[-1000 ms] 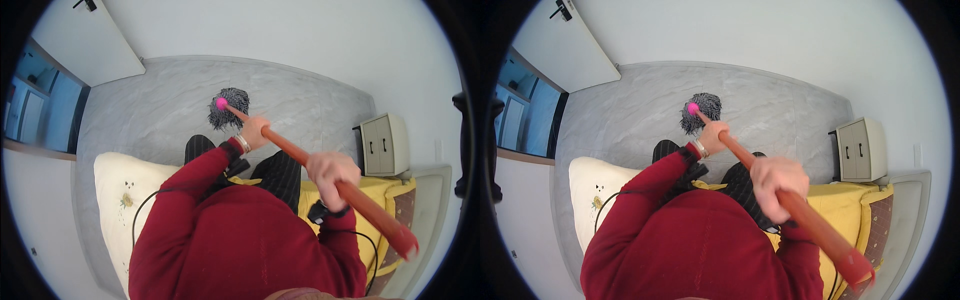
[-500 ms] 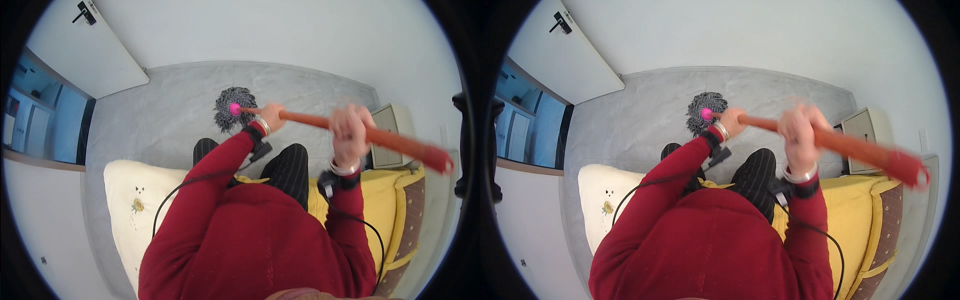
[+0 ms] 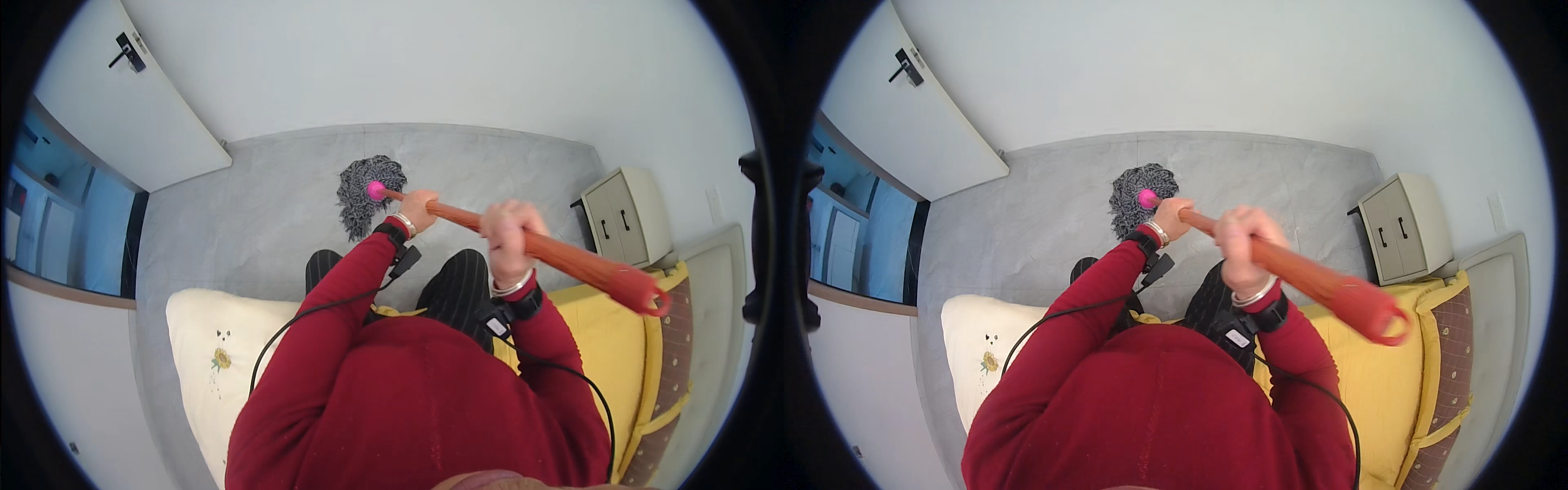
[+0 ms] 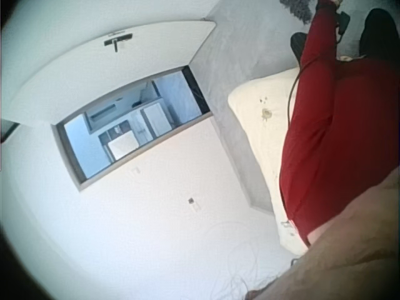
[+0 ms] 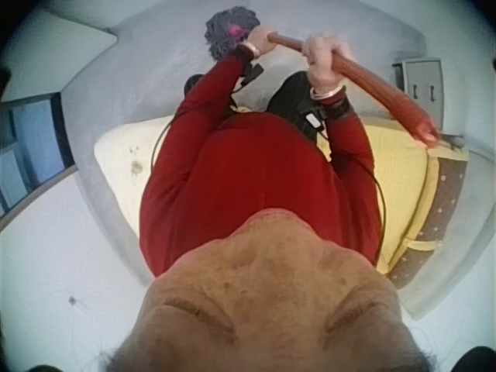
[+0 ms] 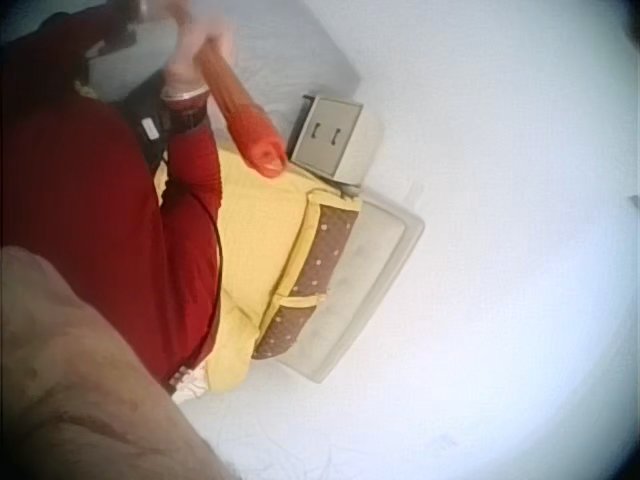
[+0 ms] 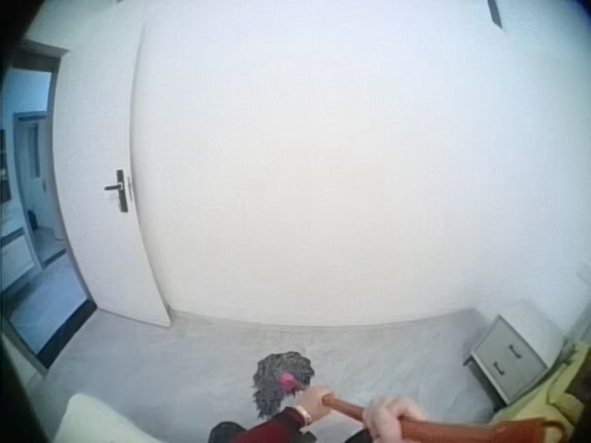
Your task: The person mops the tiled floor using a mop with a long handle. They move through a bedroom and into a bathroom, cleaning around furniture and along walls.
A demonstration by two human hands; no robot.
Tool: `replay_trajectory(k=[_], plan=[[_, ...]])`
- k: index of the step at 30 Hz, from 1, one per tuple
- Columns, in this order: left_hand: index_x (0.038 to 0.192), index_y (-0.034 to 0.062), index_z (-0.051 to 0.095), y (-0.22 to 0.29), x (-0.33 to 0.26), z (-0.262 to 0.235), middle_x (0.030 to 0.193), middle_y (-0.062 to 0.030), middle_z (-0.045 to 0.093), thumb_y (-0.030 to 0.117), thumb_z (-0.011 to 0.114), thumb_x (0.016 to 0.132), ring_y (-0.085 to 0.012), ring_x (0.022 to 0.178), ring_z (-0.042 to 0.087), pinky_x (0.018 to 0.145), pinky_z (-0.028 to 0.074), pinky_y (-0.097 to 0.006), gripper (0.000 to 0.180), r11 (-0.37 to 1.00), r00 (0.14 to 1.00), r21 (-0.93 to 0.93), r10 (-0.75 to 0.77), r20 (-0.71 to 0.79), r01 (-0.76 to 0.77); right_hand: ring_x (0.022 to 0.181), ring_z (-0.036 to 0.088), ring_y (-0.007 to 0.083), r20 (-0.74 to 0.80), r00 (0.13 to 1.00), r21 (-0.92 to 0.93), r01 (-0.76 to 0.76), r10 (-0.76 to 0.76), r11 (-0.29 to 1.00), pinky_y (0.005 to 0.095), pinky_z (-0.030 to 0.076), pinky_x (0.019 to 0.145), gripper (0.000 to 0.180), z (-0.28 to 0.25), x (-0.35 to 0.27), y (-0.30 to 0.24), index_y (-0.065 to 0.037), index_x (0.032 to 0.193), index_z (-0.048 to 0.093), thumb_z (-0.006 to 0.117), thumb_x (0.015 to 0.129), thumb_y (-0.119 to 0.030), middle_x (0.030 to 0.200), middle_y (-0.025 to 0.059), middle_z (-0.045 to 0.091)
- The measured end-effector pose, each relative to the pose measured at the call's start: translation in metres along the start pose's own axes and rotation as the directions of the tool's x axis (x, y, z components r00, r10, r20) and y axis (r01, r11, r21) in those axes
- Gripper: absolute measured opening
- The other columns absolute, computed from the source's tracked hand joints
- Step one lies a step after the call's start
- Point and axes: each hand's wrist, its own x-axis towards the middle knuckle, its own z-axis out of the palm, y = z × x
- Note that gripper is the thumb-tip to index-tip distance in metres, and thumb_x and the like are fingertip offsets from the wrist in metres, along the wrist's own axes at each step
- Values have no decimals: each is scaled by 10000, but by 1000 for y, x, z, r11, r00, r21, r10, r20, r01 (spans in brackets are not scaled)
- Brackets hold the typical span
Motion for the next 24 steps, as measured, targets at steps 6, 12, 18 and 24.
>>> replay_trajectory(k=[6, 12, 18, 24], plan=[[653, 62, 515, 27, -52, -20, 665, -136, 554, 85, 672, 667, -369, 679, 559, 608, 429, -460, 160, 990, 975, -64, 112, -193, -127, 549, 535, 183, 368, 923, -122, 166, -111, 978, 304, 442, 529, 206, 7, -32, -22, -44, 662, 422, 539, 778, 79, 637, 90, 543], [629, 53, 492, 71, -55, -10, 618, -119, 523, 101, 704, 717, -328, 607, 538, 557, 417, -398, 235, 981, 952, -88, 140, -271, -170, 463, 502, 220, 571, 791, 84, 208, -218, 975, 301, 386, 436, 246, -10, -1, -86, -67, 635, 451, 659, 659, 63, 565, 46, 501], [611, 47, 493, 32, -22, -20, 587, -122, 514, 132, 683, 761, -316, 571, 534, 525, 402, -373, 257, 978, 981, -81, 193, 3, -192, 477, 496, 170, 222, 950, 4, 224, -219, 975, 279, 380, 450, 217, 8, -16, -26, -60, 650, 437, 606, 700, 67, 573, 36, 498], [602, 51, 492, 14, 6, -6, 593, -141, 538, 171, 702, 736, -327, 564, 539, 514, 405, -376, 277, 988, 991, -80, 132, 30, -129, 542, 456, 122, 83, 996, 33, 23, -25, 999, 262, 379, 526, 216, -14, -10, -1, -47, 669, 412, 531, 823, 47, 625, 36, 496]])
